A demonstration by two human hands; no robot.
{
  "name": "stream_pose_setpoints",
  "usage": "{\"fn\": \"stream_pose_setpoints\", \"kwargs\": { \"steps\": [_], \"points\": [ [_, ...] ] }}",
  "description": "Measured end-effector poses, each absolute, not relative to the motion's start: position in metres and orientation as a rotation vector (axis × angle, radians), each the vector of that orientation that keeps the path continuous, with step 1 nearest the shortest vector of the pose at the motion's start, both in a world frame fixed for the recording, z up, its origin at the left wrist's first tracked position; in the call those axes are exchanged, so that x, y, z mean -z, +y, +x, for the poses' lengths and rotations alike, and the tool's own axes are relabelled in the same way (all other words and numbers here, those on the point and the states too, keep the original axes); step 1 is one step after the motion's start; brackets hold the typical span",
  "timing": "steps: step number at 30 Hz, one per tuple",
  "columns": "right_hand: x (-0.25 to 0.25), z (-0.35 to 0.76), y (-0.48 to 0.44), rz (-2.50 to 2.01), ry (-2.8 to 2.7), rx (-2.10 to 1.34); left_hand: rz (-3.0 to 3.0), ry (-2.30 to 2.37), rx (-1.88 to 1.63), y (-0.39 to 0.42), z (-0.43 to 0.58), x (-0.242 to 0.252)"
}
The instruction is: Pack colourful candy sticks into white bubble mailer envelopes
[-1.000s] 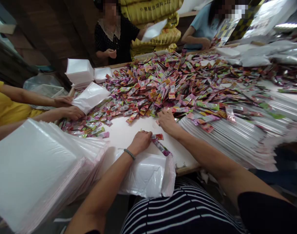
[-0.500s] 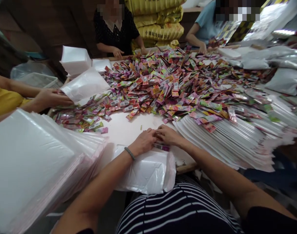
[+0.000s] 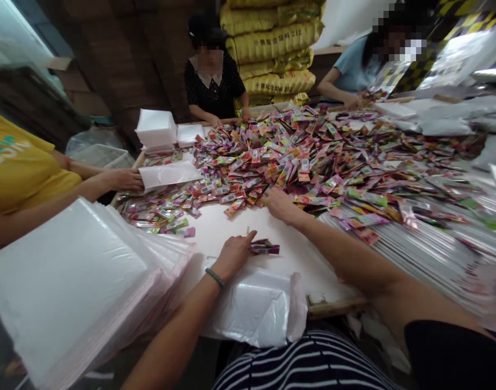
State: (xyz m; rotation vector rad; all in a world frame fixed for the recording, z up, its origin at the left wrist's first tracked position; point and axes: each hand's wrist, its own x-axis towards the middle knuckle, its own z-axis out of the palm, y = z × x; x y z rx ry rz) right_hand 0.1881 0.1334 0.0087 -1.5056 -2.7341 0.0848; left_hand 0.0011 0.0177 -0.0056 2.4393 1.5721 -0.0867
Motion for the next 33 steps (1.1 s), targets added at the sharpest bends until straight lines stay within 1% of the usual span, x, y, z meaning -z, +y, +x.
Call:
{"fn": "stream_pose_setpoints", "kwargs": {
  "steps": [3,9,12,14,19,21,23,24,26,29,31,33],
  "points": [
    [-0.010,0.193,0.161,-1.531,-2.687,0.124,2.391,1.635,0.077,0.014,-0.002,0.003],
    [-0.014,0.188,0.180,-1.462,-2.753,-0.001,2.334,1.561,-0.103,0.010,-0.005,0.013],
    [-0.018,0.178,0.169,-1.459,-2.706,-0.118,2.327,1.545,-0.179,0.006,-0.007,0.021],
    [-0.012,0.170,0.150,-1.419,-2.693,-0.212,2.356,1.555,-0.224,0.003,-0.008,0.025],
    [0.028,0.156,0.095,-1.241,-2.685,-0.718,2.546,1.598,-0.436,-0.001,-0.008,0.033],
    [0.035,0.155,0.090,-1.129,-2.731,-0.887,2.546,1.566,-0.404,-0.001,-0.008,0.035],
    [0.032,0.154,0.100,-1.109,-2.732,-0.949,2.487,1.550,-0.322,0.000,-0.007,0.035],
    [0.027,0.151,0.110,-1.154,-2.708,-0.895,2.453,1.544,-0.281,0.000,-0.006,0.034],
    [0.015,0.140,0.134,-1.273,-2.634,-0.627,2.384,1.539,-0.226,0.001,-0.006,0.031],
    [0.004,0.112,0.161,-1.372,-2.645,-0.249,2.312,1.528,-0.270,0.001,-0.006,0.032],
    [0.006,0.096,0.166,-1.413,-2.702,-0.155,2.327,1.501,-0.319,0.001,-0.008,0.035],
    [0.013,0.089,0.159,-1.415,-2.735,-0.165,2.386,1.461,-0.305,0.002,-0.008,0.039]
  ]
}}
